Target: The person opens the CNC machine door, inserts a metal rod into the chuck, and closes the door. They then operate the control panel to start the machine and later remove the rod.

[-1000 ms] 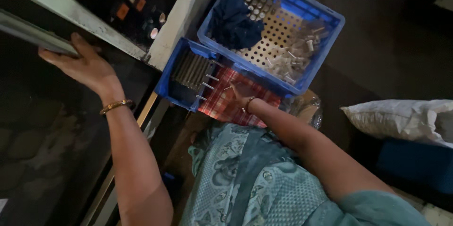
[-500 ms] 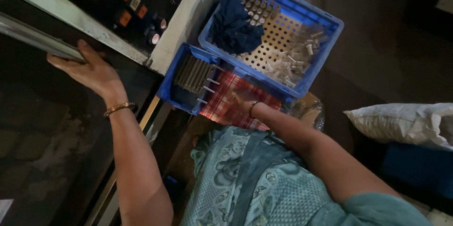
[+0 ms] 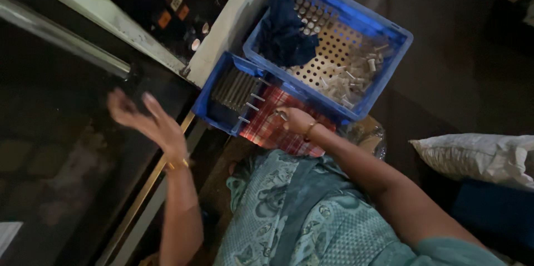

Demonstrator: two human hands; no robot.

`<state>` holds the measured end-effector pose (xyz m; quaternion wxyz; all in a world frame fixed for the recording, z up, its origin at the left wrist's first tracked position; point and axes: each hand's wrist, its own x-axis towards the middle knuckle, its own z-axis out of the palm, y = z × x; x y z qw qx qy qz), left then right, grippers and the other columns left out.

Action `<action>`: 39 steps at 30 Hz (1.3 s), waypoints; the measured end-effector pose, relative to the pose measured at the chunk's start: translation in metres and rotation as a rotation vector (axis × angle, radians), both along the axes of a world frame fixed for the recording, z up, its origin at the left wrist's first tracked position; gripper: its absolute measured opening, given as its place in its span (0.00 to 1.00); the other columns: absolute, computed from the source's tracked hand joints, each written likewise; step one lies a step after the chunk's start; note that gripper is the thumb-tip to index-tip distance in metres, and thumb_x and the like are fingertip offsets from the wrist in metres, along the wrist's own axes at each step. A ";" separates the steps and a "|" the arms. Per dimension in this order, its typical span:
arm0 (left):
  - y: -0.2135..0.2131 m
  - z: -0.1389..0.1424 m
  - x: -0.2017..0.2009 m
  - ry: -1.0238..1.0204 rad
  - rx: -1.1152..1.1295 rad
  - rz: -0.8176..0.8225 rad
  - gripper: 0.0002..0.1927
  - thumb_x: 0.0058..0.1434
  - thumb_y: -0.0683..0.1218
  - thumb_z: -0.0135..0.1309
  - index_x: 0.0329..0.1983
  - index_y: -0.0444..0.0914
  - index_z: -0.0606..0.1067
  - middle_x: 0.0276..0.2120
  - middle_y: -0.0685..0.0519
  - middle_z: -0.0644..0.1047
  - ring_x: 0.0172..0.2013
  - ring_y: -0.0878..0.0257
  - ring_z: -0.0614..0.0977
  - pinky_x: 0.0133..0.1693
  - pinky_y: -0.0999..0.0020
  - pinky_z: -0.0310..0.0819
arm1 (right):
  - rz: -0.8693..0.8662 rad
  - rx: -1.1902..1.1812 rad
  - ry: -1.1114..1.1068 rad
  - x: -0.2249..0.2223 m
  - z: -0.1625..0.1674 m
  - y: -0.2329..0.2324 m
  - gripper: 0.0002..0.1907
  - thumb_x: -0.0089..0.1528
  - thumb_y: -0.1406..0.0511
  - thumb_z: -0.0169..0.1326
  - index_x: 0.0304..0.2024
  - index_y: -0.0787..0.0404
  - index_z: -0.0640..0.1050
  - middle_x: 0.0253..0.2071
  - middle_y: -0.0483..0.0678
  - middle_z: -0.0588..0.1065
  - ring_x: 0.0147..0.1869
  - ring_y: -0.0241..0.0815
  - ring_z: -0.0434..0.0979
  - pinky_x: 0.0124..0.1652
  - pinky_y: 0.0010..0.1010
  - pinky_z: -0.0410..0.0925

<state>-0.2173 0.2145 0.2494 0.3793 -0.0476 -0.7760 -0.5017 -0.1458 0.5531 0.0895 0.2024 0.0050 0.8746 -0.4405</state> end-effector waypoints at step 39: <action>0.052 -0.071 0.114 -0.831 -0.269 -0.696 0.14 0.70 0.48 0.47 0.54 0.37 0.75 0.41 0.42 0.81 0.43 0.46 0.82 0.44 0.53 0.75 | -0.414 -1.037 0.346 -0.007 0.122 0.017 0.14 0.66 0.76 0.56 0.50 0.60 0.71 0.43 0.53 0.80 0.48 0.41 0.81 0.45 0.28 0.73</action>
